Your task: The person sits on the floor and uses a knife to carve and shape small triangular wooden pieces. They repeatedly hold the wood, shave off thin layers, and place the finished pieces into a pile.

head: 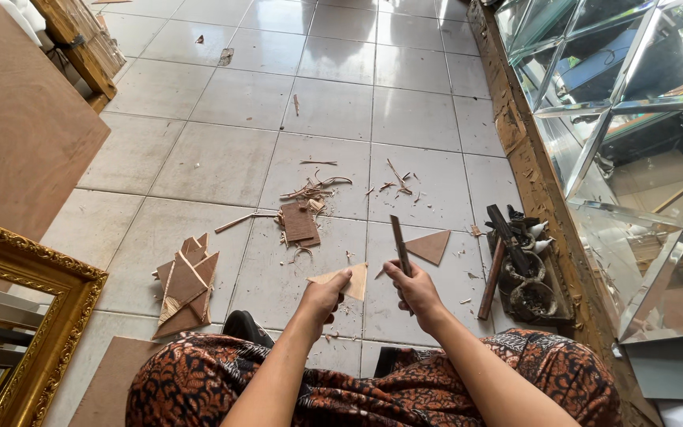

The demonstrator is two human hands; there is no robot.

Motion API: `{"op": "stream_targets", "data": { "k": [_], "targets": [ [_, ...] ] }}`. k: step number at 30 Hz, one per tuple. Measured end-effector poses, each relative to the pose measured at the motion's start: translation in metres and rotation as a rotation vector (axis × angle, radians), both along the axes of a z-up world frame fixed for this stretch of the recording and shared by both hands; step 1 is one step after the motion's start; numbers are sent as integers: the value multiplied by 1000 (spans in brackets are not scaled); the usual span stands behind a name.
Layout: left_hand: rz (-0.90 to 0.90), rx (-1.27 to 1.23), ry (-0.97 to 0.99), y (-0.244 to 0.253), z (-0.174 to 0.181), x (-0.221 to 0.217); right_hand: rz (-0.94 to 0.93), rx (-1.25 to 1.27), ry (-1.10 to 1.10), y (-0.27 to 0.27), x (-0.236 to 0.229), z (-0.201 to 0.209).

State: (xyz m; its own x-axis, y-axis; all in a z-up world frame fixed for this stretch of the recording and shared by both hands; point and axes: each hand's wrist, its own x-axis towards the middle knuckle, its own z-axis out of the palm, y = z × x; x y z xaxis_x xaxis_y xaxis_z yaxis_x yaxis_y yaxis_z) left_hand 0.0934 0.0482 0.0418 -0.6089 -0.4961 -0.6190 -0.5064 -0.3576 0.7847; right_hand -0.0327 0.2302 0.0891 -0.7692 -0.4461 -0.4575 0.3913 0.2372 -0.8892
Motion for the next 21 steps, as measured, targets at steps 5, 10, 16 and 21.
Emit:
{"op": "stream_targets", "data": {
  "k": [5,10,16,21],
  "targets": [
    [56,-9,43,11,15,-30,59,17,25,-19,2,-12],
    [177,22,-24,-18,-45,-53,304,572,472,-15,-13,-50],
    [339,109,-126,-27,-43,-46,684,939,645,-10,13,-32],
    [336,127,-131,-28,-50,-51,759,1030,740,-16,0,-71]
  ]
}}
